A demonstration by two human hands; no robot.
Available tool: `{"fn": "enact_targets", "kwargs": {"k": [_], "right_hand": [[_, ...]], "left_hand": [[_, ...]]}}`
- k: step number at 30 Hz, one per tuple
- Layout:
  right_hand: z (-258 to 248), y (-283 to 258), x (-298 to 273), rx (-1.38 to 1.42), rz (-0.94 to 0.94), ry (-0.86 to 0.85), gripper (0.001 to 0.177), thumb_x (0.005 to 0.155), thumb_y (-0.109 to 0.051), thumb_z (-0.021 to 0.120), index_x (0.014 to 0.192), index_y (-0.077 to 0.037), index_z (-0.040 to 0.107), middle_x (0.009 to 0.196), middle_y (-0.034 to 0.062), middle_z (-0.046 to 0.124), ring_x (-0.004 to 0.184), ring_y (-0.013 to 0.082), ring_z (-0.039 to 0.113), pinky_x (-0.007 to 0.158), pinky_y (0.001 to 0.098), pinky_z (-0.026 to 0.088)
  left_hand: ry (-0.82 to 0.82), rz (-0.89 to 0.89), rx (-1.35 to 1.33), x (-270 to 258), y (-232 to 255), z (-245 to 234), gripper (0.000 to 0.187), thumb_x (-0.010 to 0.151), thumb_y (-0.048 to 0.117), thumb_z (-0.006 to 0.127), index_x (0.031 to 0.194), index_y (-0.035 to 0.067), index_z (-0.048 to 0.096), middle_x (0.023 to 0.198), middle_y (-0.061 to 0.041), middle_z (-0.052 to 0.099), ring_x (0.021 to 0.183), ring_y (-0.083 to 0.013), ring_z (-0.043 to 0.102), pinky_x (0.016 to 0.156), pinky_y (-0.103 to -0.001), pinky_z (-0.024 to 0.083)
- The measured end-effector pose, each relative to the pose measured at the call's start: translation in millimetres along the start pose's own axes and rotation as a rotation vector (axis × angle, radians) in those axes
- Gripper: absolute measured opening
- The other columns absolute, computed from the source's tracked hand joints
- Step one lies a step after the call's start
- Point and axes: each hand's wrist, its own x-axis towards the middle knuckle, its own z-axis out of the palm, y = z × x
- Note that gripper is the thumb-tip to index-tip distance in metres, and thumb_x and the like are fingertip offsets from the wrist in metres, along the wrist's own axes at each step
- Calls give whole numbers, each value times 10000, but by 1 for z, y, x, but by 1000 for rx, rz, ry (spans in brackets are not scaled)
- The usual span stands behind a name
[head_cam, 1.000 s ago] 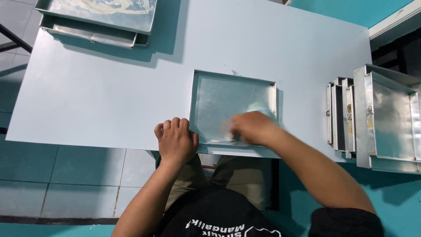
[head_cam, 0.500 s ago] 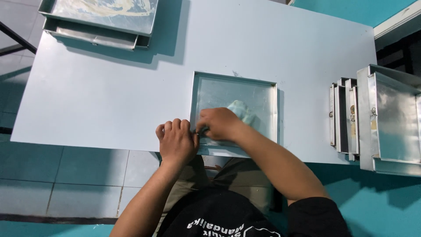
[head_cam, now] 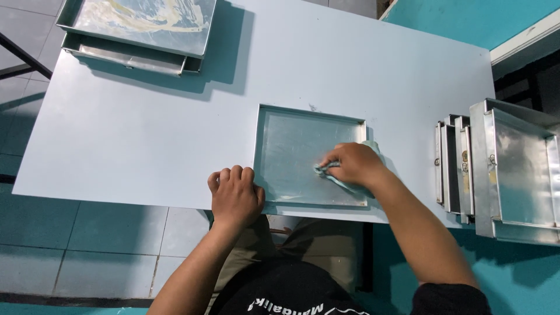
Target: The person wipes a rectangular metal tray with a cloth, removing a white residue from the surface. They clean the tray thoroughly, including the edges and corners, and then lift it to wipe the sides before placing it back down.
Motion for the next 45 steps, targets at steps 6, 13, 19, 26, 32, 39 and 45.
{"fn": "enact_targets", "kwargs": {"k": [6,13,19,26,32,39,45], "right_hand": [[33,-45,42,305,-100,286,191,860,-324,762,1049,-321,785,985,45,693,1019,306,702,893,441,592],[72,-82,28,117,-388,414,279,910,-359,691,1177,-310,755,934,36,588,862,322,707,749,430,599],[44,-31,8,26,-460,455,381,920,-316,622,1270,-441,707,1057,27,632,1020,299,691,869,425,574],[48,-11,63,40,119,416,412,946,-438,537,1335,-420,669,1104,-12,629,1008,251,713,837,412,594],[56,-100,35,-32,-213,419,345,918,-291,549,1204,-278,741,971,36,661,857,275,721,736,409,595],[21,-87,26,7,-245,298,277,944,-354,602,1167,-302,758,1006,88,673,965,339,727,851,465,596],[25,-70,107,155,77,241,363,984,-466,536,1300,-382,694,1110,-16,644,1057,248,706,857,412,578]], "left_hand": [[-45,-9,-11,2,-3,3,266,952,413,468,950,178,592,881,-57,554,926,-281,568,1006,-486,312],[-40,-32,-58,-1,1,-7,278,961,428,503,990,175,615,938,-53,594,1013,-304,588,1044,-509,292],[-80,-16,-22,-1,1,-8,251,953,426,495,985,202,604,941,-35,587,1017,-271,578,1046,-495,292],[-74,-15,-18,1,4,-13,223,953,357,499,997,190,640,948,-63,617,1023,-280,597,1056,-494,289],[-91,-27,-17,1,8,-21,244,969,375,487,1000,191,644,953,-62,631,1023,-279,610,1056,-495,299],[-62,-22,0,-1,5,-13,251,980,379,475,1001,197,646,943,-62,623,1025,-262,601,1058,-497,288],[-99,-16,-34,1,9,-25,255,988,368,460,993,192,644,928,-57,616,1019,-268,601,1083,-502,266]]}}
